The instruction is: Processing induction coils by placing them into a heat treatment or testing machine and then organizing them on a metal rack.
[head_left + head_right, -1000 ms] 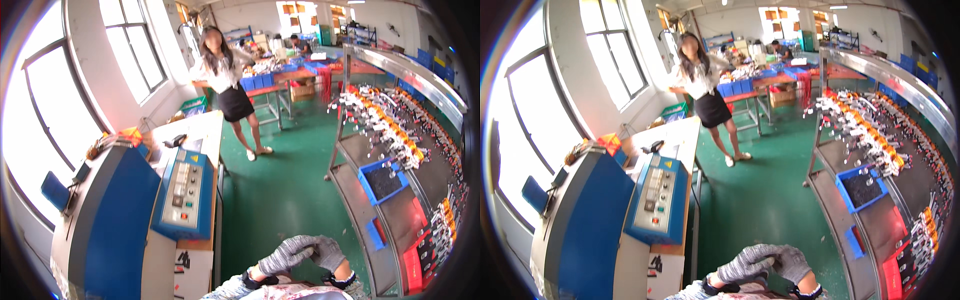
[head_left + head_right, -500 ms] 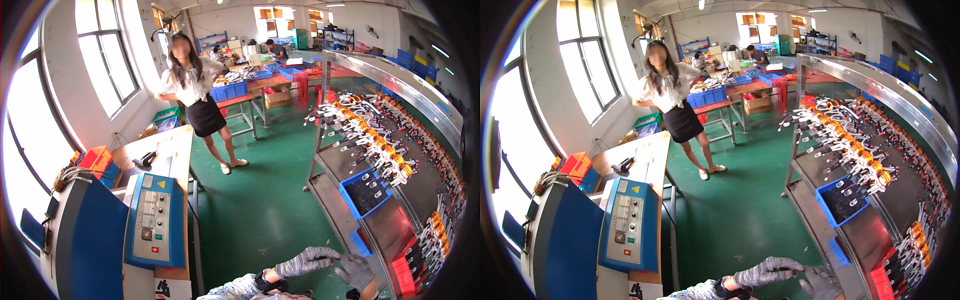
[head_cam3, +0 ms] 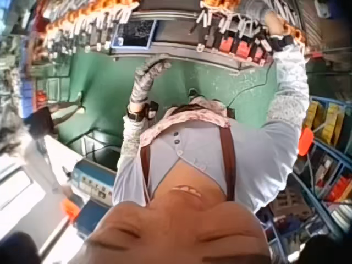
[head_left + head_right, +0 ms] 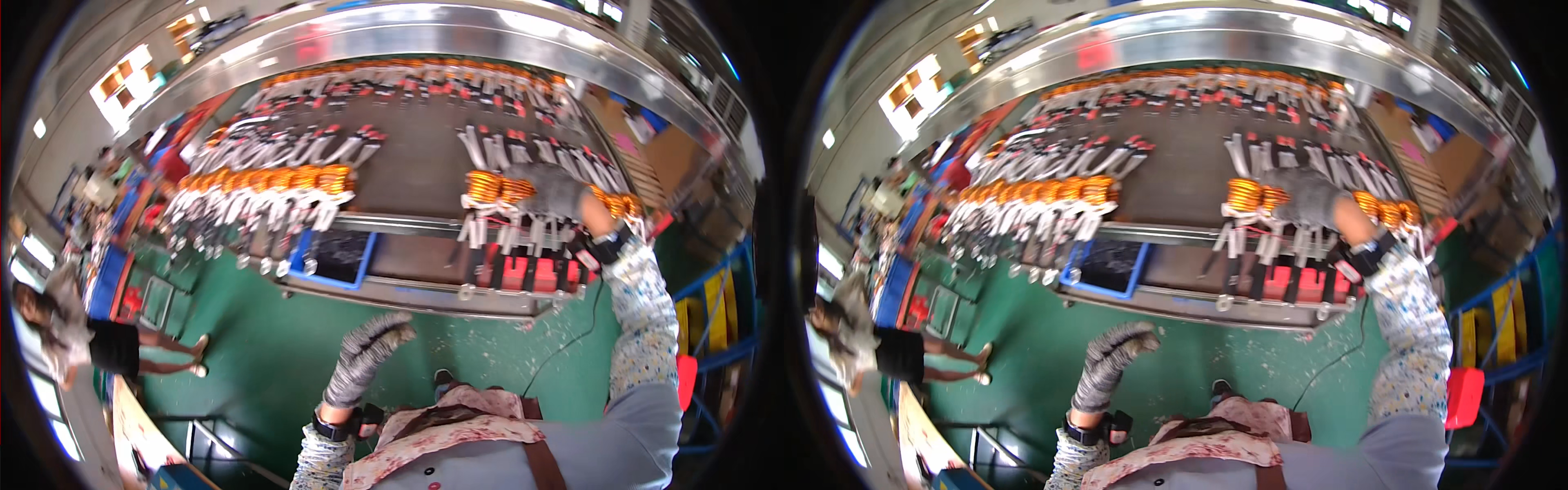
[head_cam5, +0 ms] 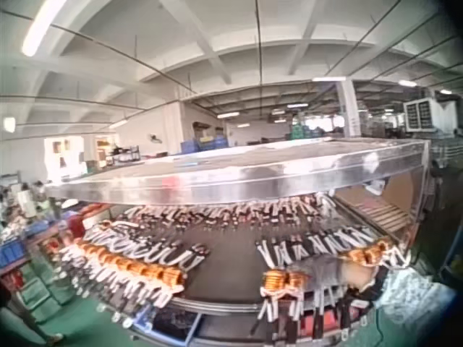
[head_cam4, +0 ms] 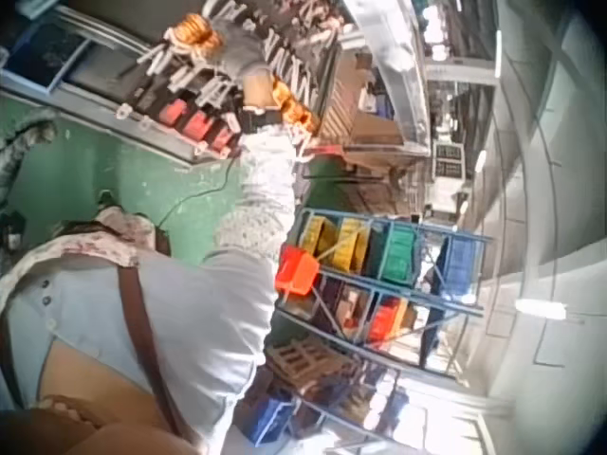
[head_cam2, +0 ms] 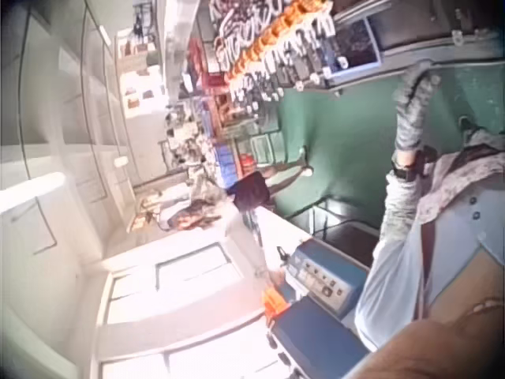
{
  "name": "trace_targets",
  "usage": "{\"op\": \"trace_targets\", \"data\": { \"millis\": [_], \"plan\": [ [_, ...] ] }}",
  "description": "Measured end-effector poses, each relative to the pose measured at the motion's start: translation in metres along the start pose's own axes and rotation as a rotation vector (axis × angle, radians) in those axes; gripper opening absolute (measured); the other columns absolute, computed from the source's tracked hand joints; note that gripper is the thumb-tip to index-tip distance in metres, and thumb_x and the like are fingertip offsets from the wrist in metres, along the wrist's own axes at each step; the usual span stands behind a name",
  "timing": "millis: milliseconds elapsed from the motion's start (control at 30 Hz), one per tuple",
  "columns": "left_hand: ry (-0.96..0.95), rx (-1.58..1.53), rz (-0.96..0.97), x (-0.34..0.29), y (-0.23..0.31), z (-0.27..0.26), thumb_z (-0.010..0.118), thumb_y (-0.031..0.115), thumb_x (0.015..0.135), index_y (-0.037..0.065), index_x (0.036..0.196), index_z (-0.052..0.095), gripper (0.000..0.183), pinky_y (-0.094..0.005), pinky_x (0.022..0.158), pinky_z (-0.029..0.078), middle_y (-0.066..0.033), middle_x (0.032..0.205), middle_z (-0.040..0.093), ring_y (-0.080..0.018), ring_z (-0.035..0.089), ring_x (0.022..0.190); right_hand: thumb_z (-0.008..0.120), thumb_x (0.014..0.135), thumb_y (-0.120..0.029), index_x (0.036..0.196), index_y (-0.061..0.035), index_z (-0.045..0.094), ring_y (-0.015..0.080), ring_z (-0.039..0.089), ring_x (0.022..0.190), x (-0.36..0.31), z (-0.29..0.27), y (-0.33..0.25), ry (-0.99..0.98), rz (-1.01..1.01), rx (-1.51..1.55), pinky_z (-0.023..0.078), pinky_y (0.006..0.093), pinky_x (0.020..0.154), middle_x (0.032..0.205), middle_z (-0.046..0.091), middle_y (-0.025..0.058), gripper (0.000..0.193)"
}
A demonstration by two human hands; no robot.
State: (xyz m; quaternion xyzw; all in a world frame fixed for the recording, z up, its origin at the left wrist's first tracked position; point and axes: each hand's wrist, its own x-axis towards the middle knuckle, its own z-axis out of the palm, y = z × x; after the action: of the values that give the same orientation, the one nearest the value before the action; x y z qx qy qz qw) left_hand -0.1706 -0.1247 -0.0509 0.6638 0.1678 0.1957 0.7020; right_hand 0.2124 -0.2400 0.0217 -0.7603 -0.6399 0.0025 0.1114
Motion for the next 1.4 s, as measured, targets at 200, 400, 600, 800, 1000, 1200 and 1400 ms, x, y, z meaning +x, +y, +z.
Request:
{"op": "trace_targets", "data": {
  "millis": [200, 400, 600, 800, 1000, 1200, 1400],
  "plan": [
    [-0.132, 0.027, 0.072, 0.118, -0.014, 0.043, 0.058, 0.023, 0.087, -0.001, 0.122, 0.052, 0.042, -0.0321, 0.096, 0.04, -0.0129, 0.118, 0.056, -0.0208, 0.052, 0.11, 0.07, 0.062, -0.025, 0.14, -0.0113, 0.027, 0.0368, 0.052, 0.108, -0.008, 0.031, 0.07, -0.286, 0.228, -0.144, 0.041, 0.0399, 0.093, 0.117, 0.051, 0.0253, 0.09],
    [-0.189, -0.062, 0.098, 0.224, -0.055, 0.047, 0.057, 0.016, 0.09, 0.003, 0.132, 0.042, 0.046, -0.0302, 0.101, 0.034, -0.0104, 0.13, 0.048, -0.0175, 0.044, 0.12, 0.072, 0.063, -0.039, 0.138, -0.0023, 0.027, 0.0369, 0.041, 0.121, 0.004, 0.025, 0.063, -0.405, 0.415, -0.202, 0.03, 0.0384, 0.104, 0.13, 0.043, 0.0231, 0.095],
    [-0.206, -0.169, -0.049, 0.28, -0.102, 0.054, 0.058, 0.022, 0.089, 0.007, 0.134, 0.04, 0.051, -0.0295, 0.093, 0.044, -0.0069, 0.13, 0.047, -0.0149, 0.048, 0.114, 0.06, 0.066, 0.0, 0.132, -0.0148, 0.039, 0.0354, 0.053, 0.106, 0.013, 0.045, 0.032, -0.154, 0.371, -0.184, 0.044, 0.0419, 0.088, 0.119, 0.049, 0.0203, 0.071],
    [-0.312, -0.31, -0.152, 0.296, -0.099, 0.055, 0.058, 0.021, 0.09, 0.007, 0.137, 0.035, 0.054, -0.0291, 0.093, 0.042, -0.0062, 0.129, 0.046, -0.0157, 0.046, 0.114, 0.058, 0.075, -0.009, 0.131, -0.0132, 0.039, 0.0314, 0.045, 0.117, -0.028, 0.044, 0.09, 0.03, 0.653, -0.638, 0.038, 0.0362, 0.098, 0.129, 0.045, 0.0166, 0.059],
    [-0.356, -0.253, -0.076, 0.311, -0.106, 0.074, 0.057, 0.031, 0.091, -0.001, 0.138, 0.028, 0.064, -0.0279, 0.101, 0.032, -0.0113, 0.133, 0.042, -0.0175, 0.039, 0.121, 0.059, 0.073, -0.013, 0.132, -0.0065, 0.037, 0.0295, 0.038, 0.125, -0.036, 0.02, 0.078, -0.071, 0.585, -0.502, 0.029, 0.0385, 0.105, 0.13, 0.044, 0.0166, 0.064],
    [-0.473, -0.299, -0.165, 0.316, -0.106, 0.084, 0.059, 0.041, 0.087, -0.002, 0.139, 0.022, 0.077, -0.0297, 0.103, 0.03, -0.0136, 0.135, 0.039, -0.0187, 0.035, 0.124, 0.079, 0.055, -0.023, 0.131, -0.0009, 0.035, 0.0337, 0.056, 0.102, 0.015, 0.044, 0.066, -0.355, 0.424, -0.26, 0.044, 0.0385, 0.089, 0.106, 0.058, 0.0203, 0.091],
    [-0.389, -0.224, -0.004, 0.307, -0.091, 0.059, 0.064, 0.035, 0.085, 0.002, 0.131, 0.033, 0.065, -0.0288, 0.097, 0.037, -0.0085, 0.122, 0.047, -0.0154, 0.045, 0.112, 0.084, 0.047, -0.026, 0.135, 0.0014, 0.027, 0.0355, 0.059, 0.095, 0.037, 0.061, 0.052, -0.33, 0.414, -0.064, 0.047, 0.0371, 0.086, 0.1, 0.06, 0.0228, 0.109]
  ]
}}
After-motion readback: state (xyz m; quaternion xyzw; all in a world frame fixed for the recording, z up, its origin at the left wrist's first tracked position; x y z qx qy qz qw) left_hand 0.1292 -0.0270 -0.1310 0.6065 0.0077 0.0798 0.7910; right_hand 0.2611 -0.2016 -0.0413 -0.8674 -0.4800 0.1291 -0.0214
